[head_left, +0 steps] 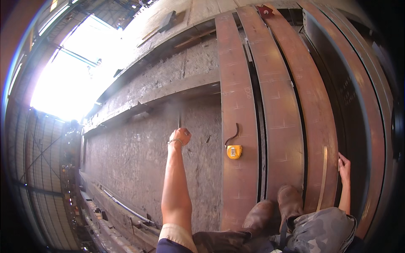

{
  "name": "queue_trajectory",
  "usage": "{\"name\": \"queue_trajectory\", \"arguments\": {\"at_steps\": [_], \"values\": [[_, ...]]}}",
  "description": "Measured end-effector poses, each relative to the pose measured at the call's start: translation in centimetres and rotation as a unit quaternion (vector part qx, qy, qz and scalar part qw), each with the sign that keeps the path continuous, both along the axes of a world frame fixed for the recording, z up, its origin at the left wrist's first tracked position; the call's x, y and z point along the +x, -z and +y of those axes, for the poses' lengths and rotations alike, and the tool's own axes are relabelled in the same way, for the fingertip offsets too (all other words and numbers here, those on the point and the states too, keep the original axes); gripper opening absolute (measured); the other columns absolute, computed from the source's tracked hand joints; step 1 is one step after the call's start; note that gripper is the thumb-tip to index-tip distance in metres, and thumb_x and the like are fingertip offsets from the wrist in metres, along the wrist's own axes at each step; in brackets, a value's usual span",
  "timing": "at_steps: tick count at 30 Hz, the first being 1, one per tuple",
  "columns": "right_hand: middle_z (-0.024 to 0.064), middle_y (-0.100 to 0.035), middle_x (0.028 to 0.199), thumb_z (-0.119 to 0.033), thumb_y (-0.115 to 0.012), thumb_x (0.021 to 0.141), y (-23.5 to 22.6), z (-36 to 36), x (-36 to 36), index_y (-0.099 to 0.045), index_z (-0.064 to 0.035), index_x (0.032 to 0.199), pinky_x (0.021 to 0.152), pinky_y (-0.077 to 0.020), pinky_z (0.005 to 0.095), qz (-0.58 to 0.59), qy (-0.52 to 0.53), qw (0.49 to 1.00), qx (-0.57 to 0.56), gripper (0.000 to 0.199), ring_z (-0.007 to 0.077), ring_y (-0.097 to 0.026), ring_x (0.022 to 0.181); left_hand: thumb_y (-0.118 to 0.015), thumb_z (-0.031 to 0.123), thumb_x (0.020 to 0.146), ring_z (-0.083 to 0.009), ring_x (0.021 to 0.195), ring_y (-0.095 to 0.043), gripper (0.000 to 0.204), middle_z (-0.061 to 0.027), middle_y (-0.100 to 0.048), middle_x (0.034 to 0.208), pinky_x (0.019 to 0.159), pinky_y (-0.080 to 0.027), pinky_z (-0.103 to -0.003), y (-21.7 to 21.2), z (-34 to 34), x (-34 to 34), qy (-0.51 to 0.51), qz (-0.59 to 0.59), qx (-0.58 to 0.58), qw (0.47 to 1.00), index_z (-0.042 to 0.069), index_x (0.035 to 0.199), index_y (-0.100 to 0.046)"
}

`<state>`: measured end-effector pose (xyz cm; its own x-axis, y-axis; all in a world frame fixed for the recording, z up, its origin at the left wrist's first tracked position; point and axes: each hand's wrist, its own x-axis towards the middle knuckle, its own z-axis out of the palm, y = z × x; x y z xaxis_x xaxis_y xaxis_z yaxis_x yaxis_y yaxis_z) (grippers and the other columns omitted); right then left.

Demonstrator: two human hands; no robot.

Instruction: The person measures and marks curved metal sheets using a tape measure, a square, and a marker. They repeatedly measure distances, mark points, and draw lines on the metal surfaces.

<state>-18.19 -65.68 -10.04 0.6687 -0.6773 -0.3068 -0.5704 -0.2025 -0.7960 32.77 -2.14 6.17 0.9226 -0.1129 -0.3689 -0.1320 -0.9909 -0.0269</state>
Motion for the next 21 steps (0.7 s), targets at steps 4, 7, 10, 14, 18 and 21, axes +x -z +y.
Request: {"name": "queue_trajectory", "arguments": {"at_steps": [4,7,10,14,18,21], "values": [[0.0167,-0.066,0.135,-0.004,-0.056,0.102,-0.2,0.7,-1.1,-0.060,0.0066,0.137,0.107,-0.0454,0.0347,0.013,-0.007,1.000,-0.027,0.036,0.0241,-0.061,0.125,-0.066,0.035,0.088,-0.0349,0.109,-0.070,0.030,-0.0152,-0.075,0.112,0.096,-0.056,-0.044,0.2,0.0,-0.1,-0.002,-0.005,-0.002,1.000,0.020,0.111,-0.078],[0.0172,-0.066,0.135,-0.003,-0.057,0.102,-0.5,0.9,-1.8,-0.060,0.0073,0.136,0.108,-0.0452,0.0350,0.014,-0.021,1.000,-0.017,0.036,0.0251,-0.062,0.125,-0.066,0.036,0.087,-0.0349,0.108,-0.070,0.031,-0.0148,-0.075,0.111,0.096,-0.056,-0.044,0.3,0.3,-0.2,-0.002,-0.002,0.007,1.000,0.019,0.110,-0.078],[0.0176,-0.066,0.135,-0.003,-0.057,0.102,-0.6,0.8,-1.8,-0.060,0.0082,0.136,0.108,-0.0452,0.0352,0.010,-0.015,1.000,-0.021,0.036,0.0250,-0.062,0.125,-0.067,0.039,0.086,-0.0345,0.108,-0.070,0.033,-0.0141,-0.076,0.109,0.095,-0.055,-0.044,0.1,0.2,-0.3,-0.012,-0.005,0.014,1.000,0.018,0.110,-0.078],[0.0182,-0.068,0.132,-0.002,-0.055,0.100,0.4,0.0,-1.0,-0.063,0.0059,0.133,0.106,-0.0465,0.0354,-0.006,-0.012,0.999,-0.044,0.035,0.0252,-0.064,0.122,-0.068,0.039,0.087,-0.0345,0.109,-0.070,0.034,-0.0148,-0.075,0.112,0.096,-0.055,-0.044,-0.3,0.0,-0.5,-0.007,0.005,0.015,1.000,0.018,0.111,-0.077],[0.0195,-0.069,0.129,-0.001,-0.053,0.100,2.5,-3.5,-3.8,-0.066,0.0005,0.132,0.100,-0.0504,0.0366,0.042,0.047,0.985,-0.161,0.035,0.0276,-0.070,0.113,-0.069,0.040,0.086,-0.0353,0.110,-0.069,0.035,-0.0154,-0.074,0.113,0.096,-0.055,-0.044,-0.9,-0.2,-0.5,-0.005,-0.008,0.008,1.000,0.017,0.112,-0.077],[0.0223,-0.069,0.124,0.003,-0.052,0.096,3.4,-9.9,-11.1,-0.062,-0.0011,0.135,0.098,-0.0530,0.0424,0.116,0.127,0.907,-0.383,0.040,0.0355,-0.068,0.114,-0.066,0.034,0.089,-0.0344,0.110,-0.069,0.029,-0.0129,-0.074,0.114,0.096,-0.056,-0.045,-1.1,0.2,-0.8,-0.004,-0.006,0.031,0.999,0.019,0.111,-0.076]]}}
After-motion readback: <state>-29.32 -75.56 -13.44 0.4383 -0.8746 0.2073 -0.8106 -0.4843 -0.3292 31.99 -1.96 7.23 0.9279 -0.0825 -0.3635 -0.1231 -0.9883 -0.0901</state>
